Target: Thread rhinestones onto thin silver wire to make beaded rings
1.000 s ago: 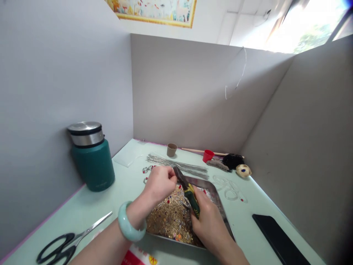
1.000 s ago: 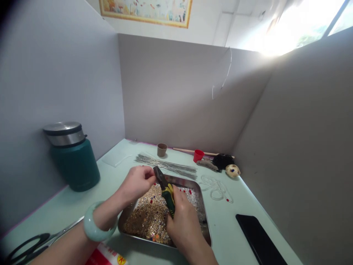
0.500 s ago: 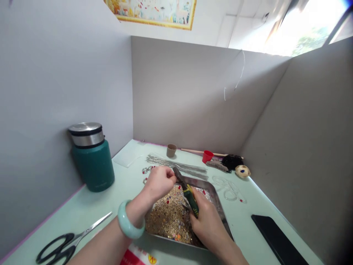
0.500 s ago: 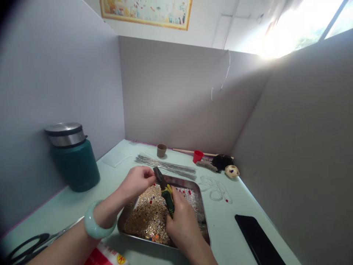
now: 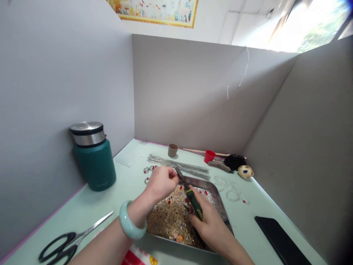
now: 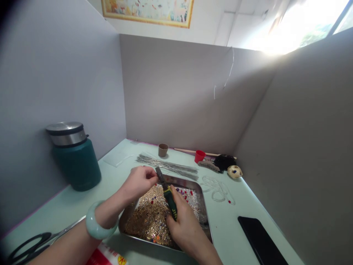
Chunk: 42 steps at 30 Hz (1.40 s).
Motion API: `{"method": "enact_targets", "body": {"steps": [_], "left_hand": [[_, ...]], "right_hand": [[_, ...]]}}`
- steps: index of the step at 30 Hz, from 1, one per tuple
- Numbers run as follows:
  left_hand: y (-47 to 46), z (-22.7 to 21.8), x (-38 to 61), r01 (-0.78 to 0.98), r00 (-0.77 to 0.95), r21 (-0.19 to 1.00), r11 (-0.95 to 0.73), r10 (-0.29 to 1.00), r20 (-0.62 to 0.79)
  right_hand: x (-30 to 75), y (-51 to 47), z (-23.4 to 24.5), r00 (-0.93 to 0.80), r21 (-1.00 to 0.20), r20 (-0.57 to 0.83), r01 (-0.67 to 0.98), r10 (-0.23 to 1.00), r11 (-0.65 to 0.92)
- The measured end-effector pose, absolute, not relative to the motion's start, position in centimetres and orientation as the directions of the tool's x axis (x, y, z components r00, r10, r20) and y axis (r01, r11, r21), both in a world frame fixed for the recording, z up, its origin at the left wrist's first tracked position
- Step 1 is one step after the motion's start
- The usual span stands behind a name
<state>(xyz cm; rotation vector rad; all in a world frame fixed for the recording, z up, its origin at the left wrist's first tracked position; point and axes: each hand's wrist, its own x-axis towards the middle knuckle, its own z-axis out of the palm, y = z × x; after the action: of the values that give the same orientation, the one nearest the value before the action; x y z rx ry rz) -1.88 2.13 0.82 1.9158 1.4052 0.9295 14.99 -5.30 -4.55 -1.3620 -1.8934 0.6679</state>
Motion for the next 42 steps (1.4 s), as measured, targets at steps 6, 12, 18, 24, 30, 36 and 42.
{"method": "enact_targets", "body": {"steps": [6, 12, 18, 24, 30, 36, 42], "left_hand": [[2.0, 0.5, -1.7, 0.565, 0.212, 0.771, -0.292, 0.955, 0.207], [2.0, 0.5, -1.6, 0.572, 0.208, 0.766, -0.294, 0.955, 0.211], [1.7, 0.3, -1.5, 0.562, 0.191, 0.779, -0.277, 0.960, 0.204], [1.9, 1.3, -1.8, 0.399, 0.293, 0.879, -0.262, 0.944, 0.149], [1.6, 1.7, -2.1, 0.454, 0.264, 0.853, -0.257, 0.953, 0.147], [1.5, 1.6, -2.2, 0.446, 0.240, 0.855, -0.265, 0.956, 0.171], [2.3, 1.8, -2.7, 0.182, 0.412, 0.981, -0.063, 0.911, -0.018]], "right_hand": [[15.2, -5.0, -5.6, -0.213, -0.701, 0.275, 0.623, 0.938, 0.347], [14.8, -4.8, -5.4, -0.202, -0.686, 0.337, 0.616, 0.920, 0.387], [14.1, -5.2, -4.3, -0.162, -0.718, 0.302, 0.609, 0.939, 0.336], [14.1, -6.0, -3.0, -0.153, -0.750, 0.314, 0.566, 0.937, 0.344], [14.1, -5.6, -2.9, -0.180, -0.743, 0.318, 0.563, 0.931, 0.363], [13.9, -5.5, -3.0, -0.153, -0.708, 0.350, 0.603, 0.924, 0.368], [14.4, -5.7, -2.0, -0.217, -0.787, 0.239, 0.527, 0.947, 0.319]]}}
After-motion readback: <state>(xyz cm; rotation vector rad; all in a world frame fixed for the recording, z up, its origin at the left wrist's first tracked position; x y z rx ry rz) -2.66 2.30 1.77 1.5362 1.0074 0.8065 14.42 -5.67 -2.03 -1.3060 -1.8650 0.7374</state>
